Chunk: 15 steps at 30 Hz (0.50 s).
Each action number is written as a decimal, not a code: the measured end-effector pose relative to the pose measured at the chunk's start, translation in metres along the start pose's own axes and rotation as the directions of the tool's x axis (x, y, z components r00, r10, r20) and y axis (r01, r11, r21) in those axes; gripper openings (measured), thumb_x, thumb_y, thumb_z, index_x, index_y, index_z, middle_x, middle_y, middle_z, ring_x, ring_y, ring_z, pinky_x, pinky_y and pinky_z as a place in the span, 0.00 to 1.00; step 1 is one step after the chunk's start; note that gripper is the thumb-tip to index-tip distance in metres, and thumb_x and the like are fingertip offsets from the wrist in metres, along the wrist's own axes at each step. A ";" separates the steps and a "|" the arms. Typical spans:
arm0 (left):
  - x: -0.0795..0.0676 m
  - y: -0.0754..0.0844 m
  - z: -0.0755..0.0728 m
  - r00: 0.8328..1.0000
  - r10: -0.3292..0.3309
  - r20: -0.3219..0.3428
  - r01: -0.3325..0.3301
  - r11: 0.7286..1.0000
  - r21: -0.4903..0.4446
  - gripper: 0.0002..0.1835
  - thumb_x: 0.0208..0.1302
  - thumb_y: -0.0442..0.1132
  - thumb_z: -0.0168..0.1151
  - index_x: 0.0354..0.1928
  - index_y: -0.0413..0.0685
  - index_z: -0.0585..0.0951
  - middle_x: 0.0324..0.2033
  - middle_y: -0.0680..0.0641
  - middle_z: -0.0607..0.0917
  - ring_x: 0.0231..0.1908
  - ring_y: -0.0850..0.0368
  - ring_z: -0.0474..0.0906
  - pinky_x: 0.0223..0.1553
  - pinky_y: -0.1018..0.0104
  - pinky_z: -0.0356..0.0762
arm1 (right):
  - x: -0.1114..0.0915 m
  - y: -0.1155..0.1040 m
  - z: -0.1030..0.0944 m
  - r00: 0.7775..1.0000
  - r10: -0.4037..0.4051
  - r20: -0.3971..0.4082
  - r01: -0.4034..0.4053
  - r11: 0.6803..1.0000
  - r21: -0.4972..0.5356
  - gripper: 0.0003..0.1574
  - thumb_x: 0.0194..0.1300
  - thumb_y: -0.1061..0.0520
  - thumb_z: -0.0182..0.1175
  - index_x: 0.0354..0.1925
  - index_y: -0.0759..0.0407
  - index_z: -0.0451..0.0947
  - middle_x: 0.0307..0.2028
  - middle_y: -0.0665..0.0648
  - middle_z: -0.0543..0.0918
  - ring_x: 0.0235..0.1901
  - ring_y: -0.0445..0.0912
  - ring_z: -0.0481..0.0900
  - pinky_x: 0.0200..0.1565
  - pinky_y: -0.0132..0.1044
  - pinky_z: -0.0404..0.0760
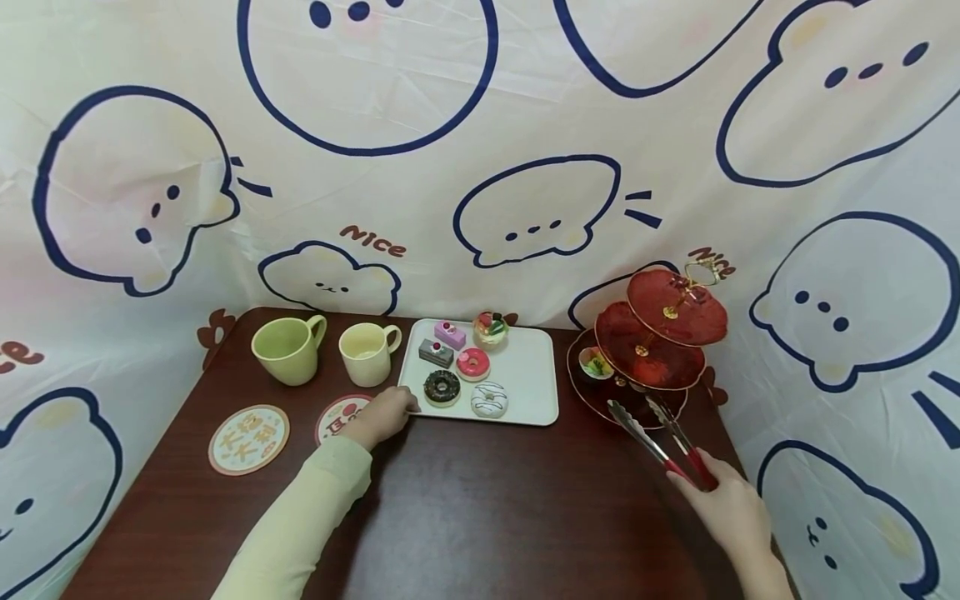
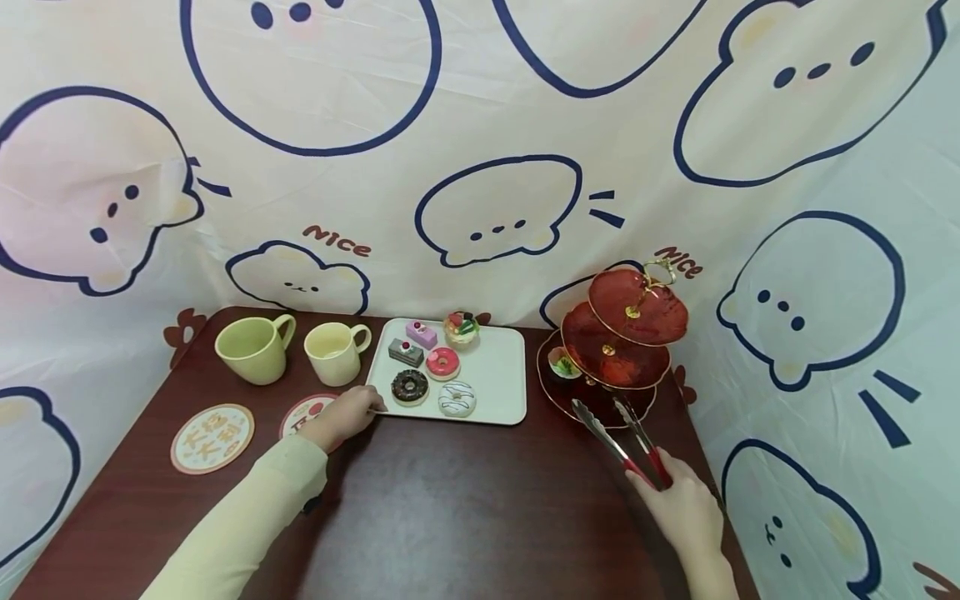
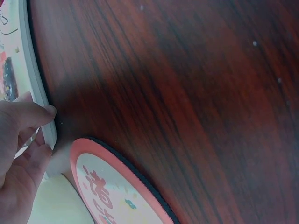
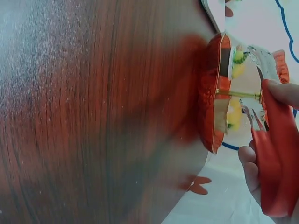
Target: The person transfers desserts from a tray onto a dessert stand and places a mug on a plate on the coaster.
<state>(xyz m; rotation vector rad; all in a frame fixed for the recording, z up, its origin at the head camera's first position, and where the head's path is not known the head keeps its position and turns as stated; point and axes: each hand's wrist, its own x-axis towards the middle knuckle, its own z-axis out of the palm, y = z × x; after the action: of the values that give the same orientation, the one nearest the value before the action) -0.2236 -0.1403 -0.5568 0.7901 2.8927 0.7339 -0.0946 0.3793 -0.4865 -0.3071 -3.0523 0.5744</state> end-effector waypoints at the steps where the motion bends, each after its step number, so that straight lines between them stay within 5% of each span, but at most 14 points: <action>1: 0.000 0.000 0.000 1.000 -0.001 0.000 0.001 1.000 -0.002 0.14 0.52 0.16 0.57 0.34 0.35 0.89 0.32 0.41 0.86 0.39 0.43 0.84 0.45 0.51 0.83 | -0.001 -0.002 0.001 1.000 -0.009 -0.008 0.009 1.000 0.005 0.56 0.63 0.29 0.65 0.69 0.71 0.69 0.60 0.78 0.75 0.52 0.69 0.78 0.52 0.66 0.77; 9: 0.001 -0.001 -0.001 0.999 -0.027 0.023 0.027 1.000 -0.010 0.15 0.54 0.16 0.57 0.36 0.34 0.89 0.32 0.41 0.85 0.40 0.43 0.84 0.46 0.51 0.83 | -0.003 -0.014 0.017 0.975 -0.140 -0.171 0.147 0.989 0.030 0.48 0.60 0.34 0.71 0.64 0.68 0.77 0.54 0.73 0.82 0.47 0.68 0.82 0.45 0.65 0.80; 15: 0.002 -0.001 0.001 0.999 -0.033 0.020 0.033 0.999 -0.011 0.15 0.53 0.17 0.57 0.35 0.35 0.89 0.32 0.42 0.85 0.40 0.43 0.84 0.46 0.51 0.82 | 0.007 -0.027 0.028 0.961 -0.187 -0.204 0.200 0.979 0.042 0.45 0.60 0.37 0.72 0.64 0.66 0.78 0.54 0.70 0.83 0.46 0.66 0.83 0.43 0.64 0.80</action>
<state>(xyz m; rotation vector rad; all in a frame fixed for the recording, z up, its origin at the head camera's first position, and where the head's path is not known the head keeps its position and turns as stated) -0.2251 -0.1397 -0.5574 0.7424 2.8744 0.7342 -0.1079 0.3462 -0.5028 -0.0575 -2.8224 0.5869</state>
